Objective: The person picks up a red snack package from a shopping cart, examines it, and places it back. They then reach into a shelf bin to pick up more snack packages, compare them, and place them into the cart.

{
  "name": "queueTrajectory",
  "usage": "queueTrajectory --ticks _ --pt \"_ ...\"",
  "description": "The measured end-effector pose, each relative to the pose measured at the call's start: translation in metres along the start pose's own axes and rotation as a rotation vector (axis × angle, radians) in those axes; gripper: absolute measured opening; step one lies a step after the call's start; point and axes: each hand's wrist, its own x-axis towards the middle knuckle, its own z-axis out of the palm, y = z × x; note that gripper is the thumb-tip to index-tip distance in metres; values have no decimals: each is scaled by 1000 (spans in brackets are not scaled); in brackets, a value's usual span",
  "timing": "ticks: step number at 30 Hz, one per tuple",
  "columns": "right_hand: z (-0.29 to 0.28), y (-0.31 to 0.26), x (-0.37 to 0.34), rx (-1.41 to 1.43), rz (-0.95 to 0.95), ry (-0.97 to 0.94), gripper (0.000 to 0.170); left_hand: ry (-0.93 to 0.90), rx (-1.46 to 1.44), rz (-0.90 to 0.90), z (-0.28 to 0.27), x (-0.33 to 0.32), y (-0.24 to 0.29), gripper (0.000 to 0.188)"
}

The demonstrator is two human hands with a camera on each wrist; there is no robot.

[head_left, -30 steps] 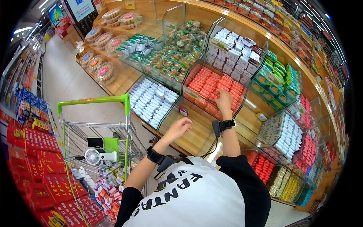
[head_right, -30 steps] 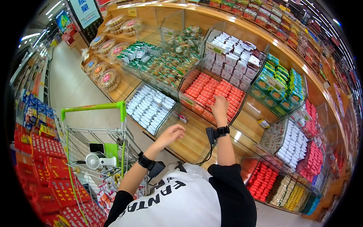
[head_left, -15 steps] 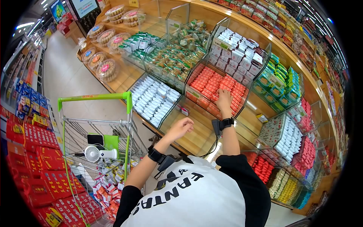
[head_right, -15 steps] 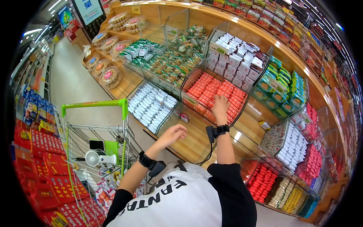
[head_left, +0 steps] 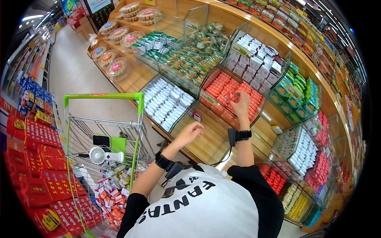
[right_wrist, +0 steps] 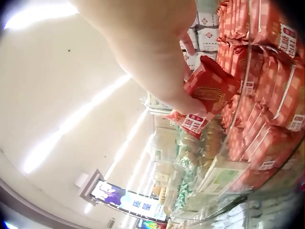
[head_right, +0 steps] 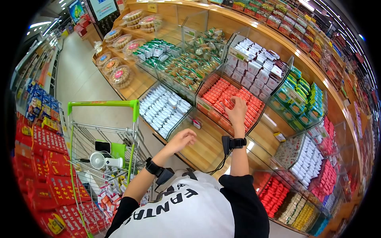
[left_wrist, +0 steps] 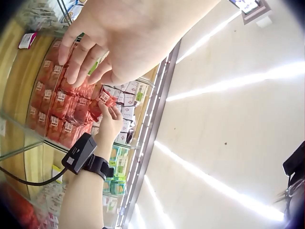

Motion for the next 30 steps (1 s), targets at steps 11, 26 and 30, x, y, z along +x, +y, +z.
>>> queueTrajectory --ticks 11,26,30 --pt "-11 -85 -7 1018 131 -507 40 358 -33 235 1 -7 25 65" --pt "-1 -131 -30 1164 -183 -871 49 559 -421 357 -25 -64 63 52" --pt "-8 -152 -41 1229 -119 -963 56 667 -426 387 -34 -85 68 51"
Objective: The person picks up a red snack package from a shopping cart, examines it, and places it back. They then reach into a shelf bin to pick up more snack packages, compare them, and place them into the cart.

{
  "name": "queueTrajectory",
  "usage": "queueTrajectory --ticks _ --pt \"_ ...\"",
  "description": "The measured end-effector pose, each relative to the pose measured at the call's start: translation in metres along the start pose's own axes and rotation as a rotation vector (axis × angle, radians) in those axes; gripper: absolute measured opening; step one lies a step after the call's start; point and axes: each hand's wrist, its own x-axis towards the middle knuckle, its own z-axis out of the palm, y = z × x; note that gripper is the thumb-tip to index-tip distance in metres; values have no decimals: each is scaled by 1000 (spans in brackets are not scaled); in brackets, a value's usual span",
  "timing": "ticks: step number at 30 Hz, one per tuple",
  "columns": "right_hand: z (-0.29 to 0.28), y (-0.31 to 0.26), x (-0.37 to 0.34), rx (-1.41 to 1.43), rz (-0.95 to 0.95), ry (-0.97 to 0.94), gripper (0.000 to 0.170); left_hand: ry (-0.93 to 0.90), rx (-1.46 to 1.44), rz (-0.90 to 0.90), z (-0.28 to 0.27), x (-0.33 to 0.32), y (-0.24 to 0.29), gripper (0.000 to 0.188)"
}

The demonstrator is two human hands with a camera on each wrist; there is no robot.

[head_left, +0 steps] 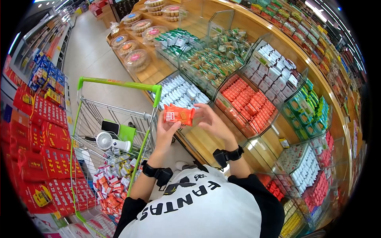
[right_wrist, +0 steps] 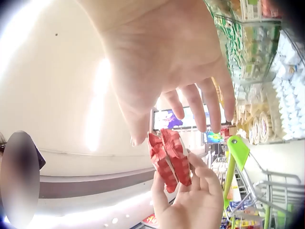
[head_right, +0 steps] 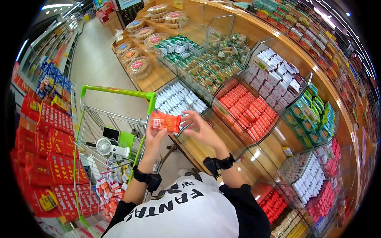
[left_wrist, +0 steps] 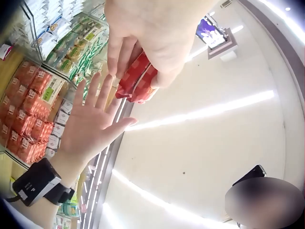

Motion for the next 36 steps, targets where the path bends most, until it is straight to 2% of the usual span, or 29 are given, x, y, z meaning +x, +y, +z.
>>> queueTrajectory --ticks 2,6,8,10,11,15,17,24,28,30,36 --pt "19 -11 4 44 40 -70 61 43 8 9 -4 -7 8 51" --pt "56 -7 15 85 -37 -97 63 101 0 75 -13 -23 21 55" --pt "74 1 18 179 -36 -98 58 139 94 141 -22 -32 22 58" --pt "91 4 19 360 79 -49 51 150 101 135 -29 -39 28 58" --pt "101 3 18 367 63 8 44 145 103 125 -32 -42 31 58" --pt "118 9 20 291 157 -12 38 172 164 150 -48 -53 32 58" --pt "124 9 19 265 167 5 32 145 162 87 -55 -59 34 56" --pt "126 12 17 242 181 -68 28 141 157 4 -64 -82 44 43" --pt "127 14 15 250 219 -107 27 126 171 17 -71 -93 48 39" --pt "131 11 14 242 164 -103 27 208 198 24 -70 -98 51 36" --pt "140 17 16 152 179 -150 26 308 207 105 -81 -110 54 30"
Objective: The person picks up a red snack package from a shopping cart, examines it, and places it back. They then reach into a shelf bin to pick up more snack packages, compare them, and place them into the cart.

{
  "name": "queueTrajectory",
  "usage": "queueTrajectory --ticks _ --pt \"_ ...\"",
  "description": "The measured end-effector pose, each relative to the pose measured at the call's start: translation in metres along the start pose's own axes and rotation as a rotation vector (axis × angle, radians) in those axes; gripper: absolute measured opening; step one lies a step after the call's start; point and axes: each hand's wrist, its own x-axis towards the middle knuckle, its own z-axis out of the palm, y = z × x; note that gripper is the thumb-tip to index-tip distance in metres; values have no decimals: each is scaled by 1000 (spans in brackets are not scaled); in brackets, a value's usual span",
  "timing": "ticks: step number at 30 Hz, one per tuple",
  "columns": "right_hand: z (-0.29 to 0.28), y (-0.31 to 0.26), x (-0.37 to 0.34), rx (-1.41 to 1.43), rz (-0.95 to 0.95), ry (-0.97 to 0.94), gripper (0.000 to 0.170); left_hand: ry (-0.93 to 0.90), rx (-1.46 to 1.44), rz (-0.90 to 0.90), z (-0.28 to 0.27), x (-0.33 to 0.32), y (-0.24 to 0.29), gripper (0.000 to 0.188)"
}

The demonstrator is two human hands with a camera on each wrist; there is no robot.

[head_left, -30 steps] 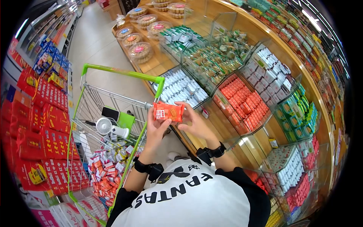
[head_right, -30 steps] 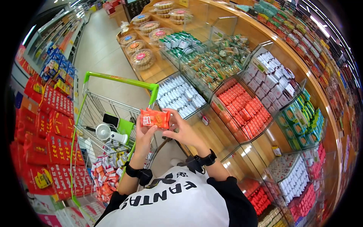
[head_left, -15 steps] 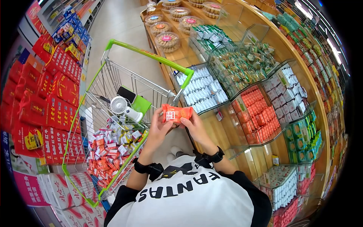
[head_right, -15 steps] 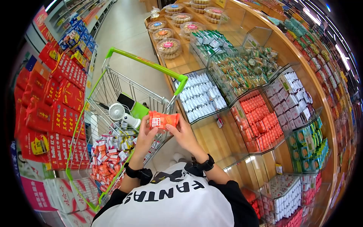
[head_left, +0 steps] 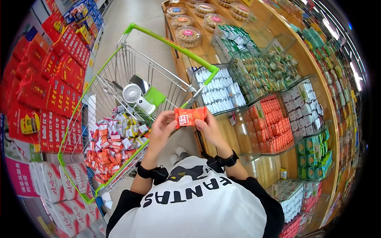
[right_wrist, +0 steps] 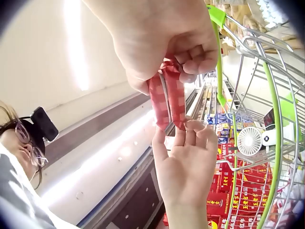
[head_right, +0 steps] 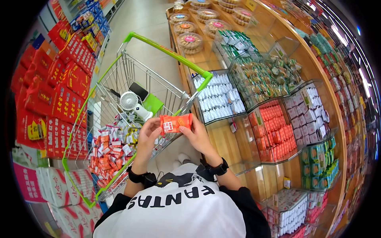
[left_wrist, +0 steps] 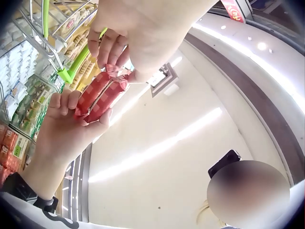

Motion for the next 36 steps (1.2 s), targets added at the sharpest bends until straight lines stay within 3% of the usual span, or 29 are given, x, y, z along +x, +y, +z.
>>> queueTrajectory --ticks 11,29,36 --pt "35 -5 18 4 56 -207 26 181 -17 105 -27 -28 8 26" --pt "132 11 26 16 131 -760 30 721 106 190 -64 -125 25 21" --pt "162 18 24 -52 -1 -916 32 897 151 228 -69 -150 30 20"
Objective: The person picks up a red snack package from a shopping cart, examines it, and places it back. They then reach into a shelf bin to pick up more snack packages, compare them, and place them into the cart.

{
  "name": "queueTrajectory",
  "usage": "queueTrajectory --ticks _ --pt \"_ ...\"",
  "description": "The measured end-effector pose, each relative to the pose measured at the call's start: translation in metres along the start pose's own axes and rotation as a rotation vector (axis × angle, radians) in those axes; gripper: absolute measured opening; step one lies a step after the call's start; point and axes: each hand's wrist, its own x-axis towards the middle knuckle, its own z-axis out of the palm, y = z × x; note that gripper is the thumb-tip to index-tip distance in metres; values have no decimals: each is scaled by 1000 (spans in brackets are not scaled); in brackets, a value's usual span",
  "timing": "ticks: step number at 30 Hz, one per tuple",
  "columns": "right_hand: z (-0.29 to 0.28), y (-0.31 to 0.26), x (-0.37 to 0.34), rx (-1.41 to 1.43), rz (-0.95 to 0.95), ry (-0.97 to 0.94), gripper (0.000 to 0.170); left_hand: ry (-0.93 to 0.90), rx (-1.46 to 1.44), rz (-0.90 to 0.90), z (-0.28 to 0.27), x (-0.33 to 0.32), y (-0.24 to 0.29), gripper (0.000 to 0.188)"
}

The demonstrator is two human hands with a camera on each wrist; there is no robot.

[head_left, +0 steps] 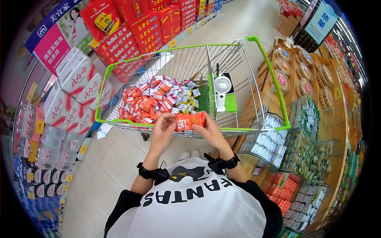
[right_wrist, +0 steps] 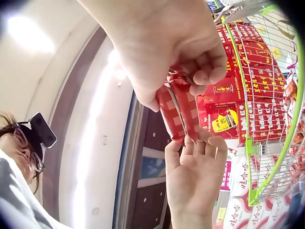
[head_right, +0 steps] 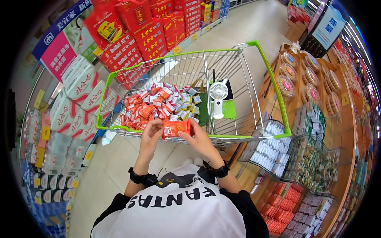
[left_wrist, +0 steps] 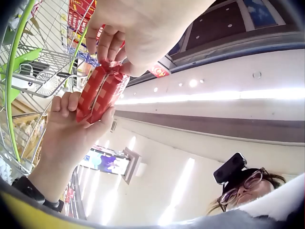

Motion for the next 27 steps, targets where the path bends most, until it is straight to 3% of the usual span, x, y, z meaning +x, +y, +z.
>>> queueTrajectory --ticks 11,17,21,24,26,27 --pt "11 -1 18 -15 78 -138 36 41 -2 -41 -21 -5 2 4" --pt "13 -4 23 -50 99 -182 37 -44 15 -142 -31 -9 3 5" --pt "16 -5 24 -33 81 -189 39 -14 36 -102 -31 -12 2 6" --pt "19 -3 26 -52 26 -190 31 62 58 -125 -32 -14 0 6" --pt "19 -2 27 -100 111 -199 47 92 66 -133 -32 -15 1 6" --pt "21 0 27 -100 111 -203 47 96 65 -132 -34 -15 0 6"
